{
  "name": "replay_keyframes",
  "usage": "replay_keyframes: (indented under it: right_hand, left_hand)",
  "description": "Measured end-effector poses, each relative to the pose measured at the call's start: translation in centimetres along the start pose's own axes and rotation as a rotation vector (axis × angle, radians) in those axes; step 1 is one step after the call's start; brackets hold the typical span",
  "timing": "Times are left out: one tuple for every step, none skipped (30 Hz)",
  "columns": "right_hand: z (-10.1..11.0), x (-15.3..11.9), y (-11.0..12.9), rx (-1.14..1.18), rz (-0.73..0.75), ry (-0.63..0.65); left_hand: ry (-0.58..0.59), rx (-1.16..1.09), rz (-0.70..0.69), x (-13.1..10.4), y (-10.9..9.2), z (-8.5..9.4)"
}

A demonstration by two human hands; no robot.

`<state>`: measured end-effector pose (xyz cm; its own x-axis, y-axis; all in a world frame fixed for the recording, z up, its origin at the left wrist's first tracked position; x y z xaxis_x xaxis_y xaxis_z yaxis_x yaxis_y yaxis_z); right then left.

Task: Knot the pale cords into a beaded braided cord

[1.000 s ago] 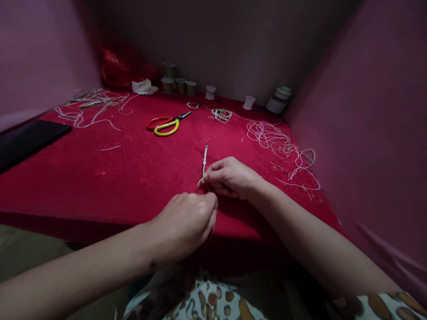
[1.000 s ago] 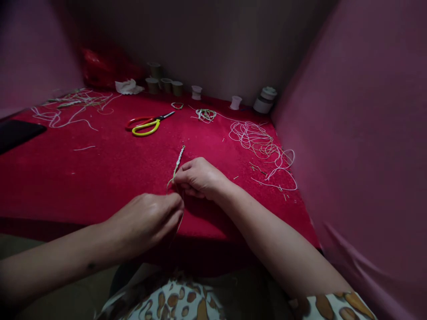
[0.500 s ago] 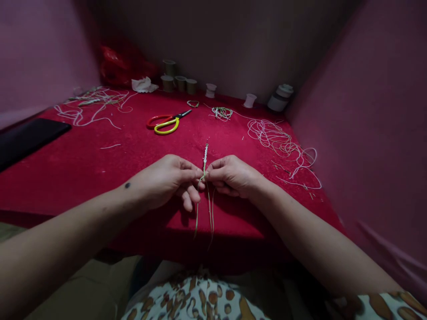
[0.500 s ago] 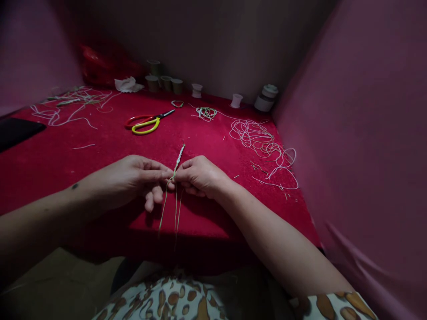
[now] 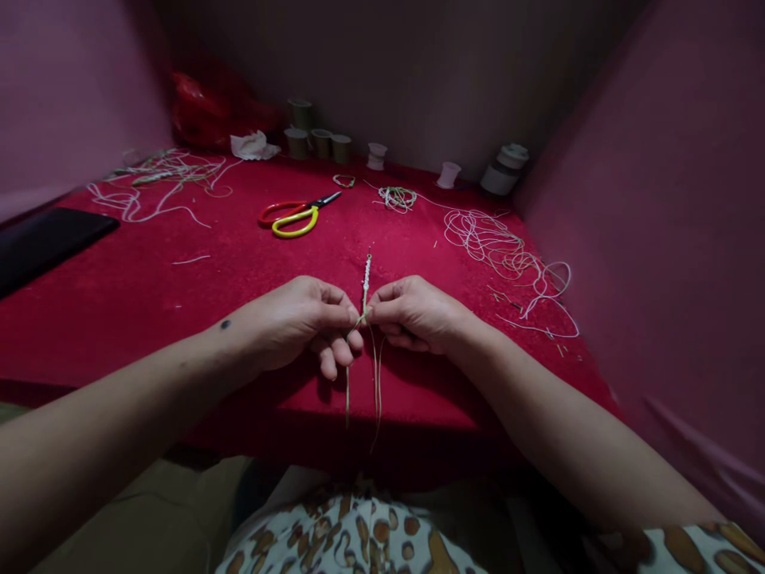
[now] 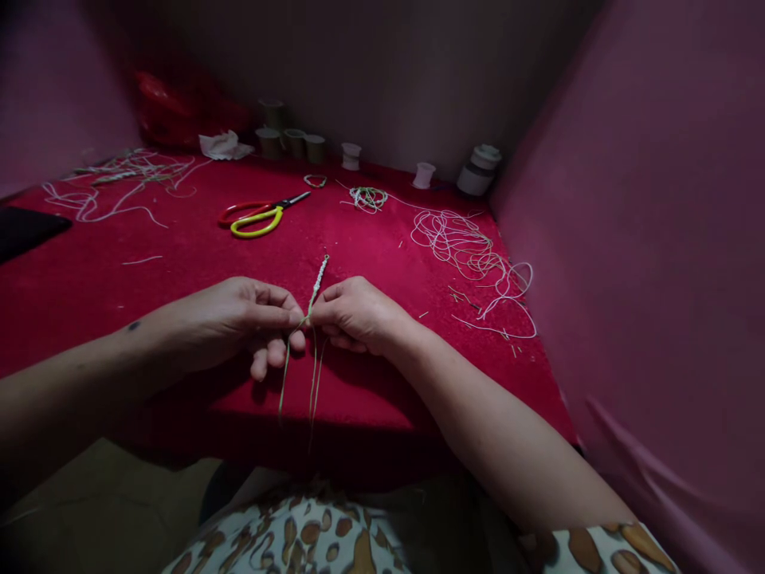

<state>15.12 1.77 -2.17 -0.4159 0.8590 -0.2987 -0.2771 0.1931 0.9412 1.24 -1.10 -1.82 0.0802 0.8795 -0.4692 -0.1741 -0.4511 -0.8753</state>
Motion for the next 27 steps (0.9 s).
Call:
replay_keyframes:
  right_hand:
    - [0.00,-0.01,-0.01,-0.002,0.005,0.003]
    - [0.00,-0.02,-0.01,-0.005,0.009,0.005]
    - [0.00,-0.04,-0.01,-0.007,0.012,0.005]
    - [0.01,-0.06,0.00,-0.010,0.013,0.004]
    - [0.02,-0.07,0.02,-0.012,0.015,0.003]
    - [0.01,-0.08,0.04,-0.013,0.016,0.002]
    - [0.00,-0.07,0.06,-0.012,0.016,0.001]
    - [-0.01,-0.06,0.07,-0.013,0.016,0.001]
    - [-0.02,-0.05,0.08,-0.013,0.017,0.002]
    - [-0.03,-0.03,0.08,-0.013,0.018,0.004]
    - [-0.03,-0.02,0.07,-0.014,0.020,0.006]
    - [-0.02,-0.01,0.06,-0.014,0.020,0.007]
    - [0.00,-0.02,0.05,-0.015,0.020,0.009]
    - [0.03,-0.04,0.04,-0.015,0.019,0.009]
    - [0.04,-0.06,0.04,-0.014,0.018,0.009]
    - [0.05,-0.10,0.05,-0.013,0.015,0.009]
    - [0.04,-0.13,0.08,-0.012,0.013,0.008]
    - [0.02,-0.16,0.12,-0.013,0.011,0.006]
    - [-0.01,-0.18,0.16,-0.017,0.009,0.002]
    - [-0.04,-0.19,0.20,-0.023,0.007,-0.002]
    - [-0.07,-0.19,0.24,-0.030,0.007,-0.008]
    - [-0.10,-0.18,0.27,-0.036,0.008,-0.012]
    - [-0.14,-0.17,0.30,-0.040,0.010,-0.014]
    - [-0.16,-0.16,0.32,-0.042,0.013,-0.016]
    - [-0.19,-0.14,0.32,-0.043,0.015,-0.016]
    - [-0.20,-0.13,0.31,-0.044,0.014,-0.018]
    - [-0.21,-0.12,0.29,-0.043,0.012,-0.019]
  left_hand:
    - [0.006,-0.001,-0.004,0.06,0.05,0.02]
    - [0.011,0.000,-0.008,0.12,0.12,0.06]
    - [0.015,0.001,-0.011,0.18,0.20,0.10]
    - [0.014,0.001,-0.016,0.23,0.28,0.15]
    - [0.012,0.000,-0.021,0.26,0.34,0.20]
    - [0.007,-0.001,-0.026,0.27,0.37,0.22]
    - [-0.001,-0.004,-0.033,0.24,0.36,0.22]
    - [-0.010,-0.011,-0.038,0.20,0.32,0.19]
    - [-0.018,-0.020,-0.039,0.14,0.24,0.12]
    - [-0.022,-0.027,-0.037,0.08,0.15,0.01]
    - [-0.019,-0.030,-0.031,0.02,0.05,-0.13]
    - [-0.013,-0.030,-0.025,-0.03,-0.04,-0.29]
    - [-0.002,-0.027,-0.018,-0.06,-0.11,-0.44]
    - [0.008,-0.023,-0.009,-0.07,-0.16,-0.57]
    - [0.018,-0.022,-0.002,-0.05,-0.18,-0.66]
    - [0.024,-0.027,0.005,0.00,-0.17,-0.70]
    - [0.024,-0.036,0.012,0.06,-0.13,-0.69]
    - [0.021,-0.046,0.016,0.13,-0.09,-0.65]
    - [0.014,-0.054,0.017,0.19,-0.05,-0.59]
    - [0.006,-0.059,0.014,0.25,-0.02,-0.53]
    - [-0.003,-0.062,0.009,0.28,0.01,-0.48]
    - [-0.010,-0.059,0.004,0.29,0.02,-0.47]
    - [-0.013,-0.054,-0.002,0.28,0.02,-0.49]
    - [-0.017,-0.049,-0.007,0.24,0.01,-0.53]
    - [-0.022,-0.044,-0.013,0.19,-0.01,-0.59]
    - [-0.031,-0.037,-0.019,0.13,-0.03,-0.65]
    - [-0.043,-0.030,-0.025,0.07,-0.05,-0.69]
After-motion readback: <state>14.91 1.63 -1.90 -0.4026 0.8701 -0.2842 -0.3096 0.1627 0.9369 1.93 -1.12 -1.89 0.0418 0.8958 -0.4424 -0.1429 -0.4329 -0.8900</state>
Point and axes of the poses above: each hand's wrist, its own x-axis towards the middle knuckle, its own z-axis out of the back of the hand, y = z × x, the point moved 4 cm from there along x, towards the middle knuckle, and after that the axes turned 14 degrees about -y, right-handed, at the moved point
